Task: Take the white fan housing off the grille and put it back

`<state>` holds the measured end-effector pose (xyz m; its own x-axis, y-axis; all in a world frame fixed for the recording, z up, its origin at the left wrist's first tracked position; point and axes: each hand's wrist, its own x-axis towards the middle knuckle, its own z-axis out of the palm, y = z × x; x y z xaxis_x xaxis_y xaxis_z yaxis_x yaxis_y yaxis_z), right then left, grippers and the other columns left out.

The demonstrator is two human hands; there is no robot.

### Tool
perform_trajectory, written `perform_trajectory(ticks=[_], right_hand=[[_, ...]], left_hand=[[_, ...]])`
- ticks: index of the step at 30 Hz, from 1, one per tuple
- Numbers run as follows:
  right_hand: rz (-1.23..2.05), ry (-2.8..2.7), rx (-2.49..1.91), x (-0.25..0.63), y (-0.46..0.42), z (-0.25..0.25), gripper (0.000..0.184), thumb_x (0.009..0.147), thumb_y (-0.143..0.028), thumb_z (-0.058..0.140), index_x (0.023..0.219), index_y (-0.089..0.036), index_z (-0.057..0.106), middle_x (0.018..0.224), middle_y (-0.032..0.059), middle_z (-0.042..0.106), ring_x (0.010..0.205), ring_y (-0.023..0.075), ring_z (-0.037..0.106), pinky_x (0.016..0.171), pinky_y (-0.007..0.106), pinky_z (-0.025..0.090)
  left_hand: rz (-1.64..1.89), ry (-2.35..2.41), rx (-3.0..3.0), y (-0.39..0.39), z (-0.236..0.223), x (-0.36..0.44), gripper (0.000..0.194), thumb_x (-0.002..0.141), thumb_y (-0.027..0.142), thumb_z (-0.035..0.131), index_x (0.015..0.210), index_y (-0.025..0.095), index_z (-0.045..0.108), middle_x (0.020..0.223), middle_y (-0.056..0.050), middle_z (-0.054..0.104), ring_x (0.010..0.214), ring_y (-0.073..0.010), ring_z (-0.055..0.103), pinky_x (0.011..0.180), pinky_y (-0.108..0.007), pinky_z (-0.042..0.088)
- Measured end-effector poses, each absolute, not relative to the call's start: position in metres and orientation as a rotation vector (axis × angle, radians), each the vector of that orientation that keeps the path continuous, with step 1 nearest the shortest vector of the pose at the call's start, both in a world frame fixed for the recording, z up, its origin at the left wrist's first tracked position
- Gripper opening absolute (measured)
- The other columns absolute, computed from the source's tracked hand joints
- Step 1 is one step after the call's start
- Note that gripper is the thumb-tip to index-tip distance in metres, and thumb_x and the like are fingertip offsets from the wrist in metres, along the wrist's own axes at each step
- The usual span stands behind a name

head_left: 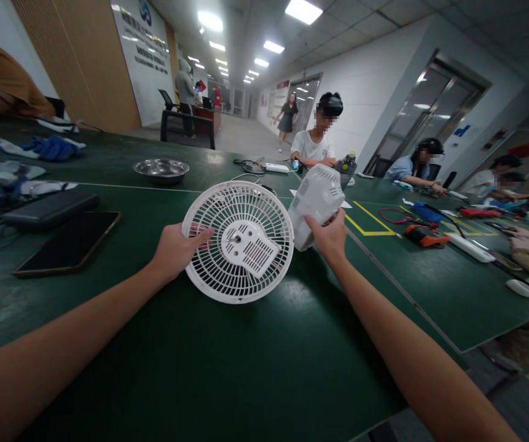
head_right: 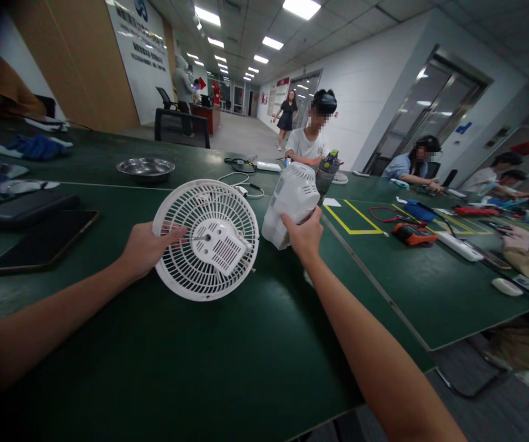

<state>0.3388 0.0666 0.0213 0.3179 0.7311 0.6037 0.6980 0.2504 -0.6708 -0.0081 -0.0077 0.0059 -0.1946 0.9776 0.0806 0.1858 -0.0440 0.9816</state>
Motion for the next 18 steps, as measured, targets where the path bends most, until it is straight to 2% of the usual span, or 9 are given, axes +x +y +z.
perform_trajectory(ticks=[5,12,18], right_hand=[[0.020,-1.380,-1.452,0.353,0.068,0.026,0.082,0.064,-0.056,0.077,0.129,-0.017,0.046,0.109,0.0141,0.069,0.094,0.0300,0.066,0.086,0.045,0.051],[-0.069,-1.163,-1.533,0.425,0.080,0.029,0.081,0.057,-0.047,0.082,0.124,-0.017,0.050,0.105,0.0137,0.070,0.092,0.0300,0.067,0.086,0.046,0.050],[-0.083,-1.168,-1.457,0.443,0.085,0.029,0.069,0.067,-0.051,0.075,0.122,-0.017,0.051,0.111,0.0143,0.067,0.095,0.0280,0.065,0.088,0.046,0.049]], left_hand=[[1.337,1.454,1.287,-0.009,0.007,-0.007,0.023,0.076,0.034,0.076,0.092,0.018,0.070,0.082,-0.007,0.076,0.073,-0.0249,0.074,0.065,-0.039,0.061],[1.352,1.413,1.284,-0.009,0.007,-0.007,0.021,0.077,0.033,0.075,0.091,0.018,0.070,0.082,-0.006,0.076,0.073,-0.0244,0.074,0.066,-0.038,0.061],[1.389,1.410,1.361,-0.006,0.004,-0.008,0.021,0.078,0.033,0.074,0.089,0.016,0.070,0.081,-0.007,0.075,0.071,-0.0219,0.073,0.067,-0.037,0.060]])
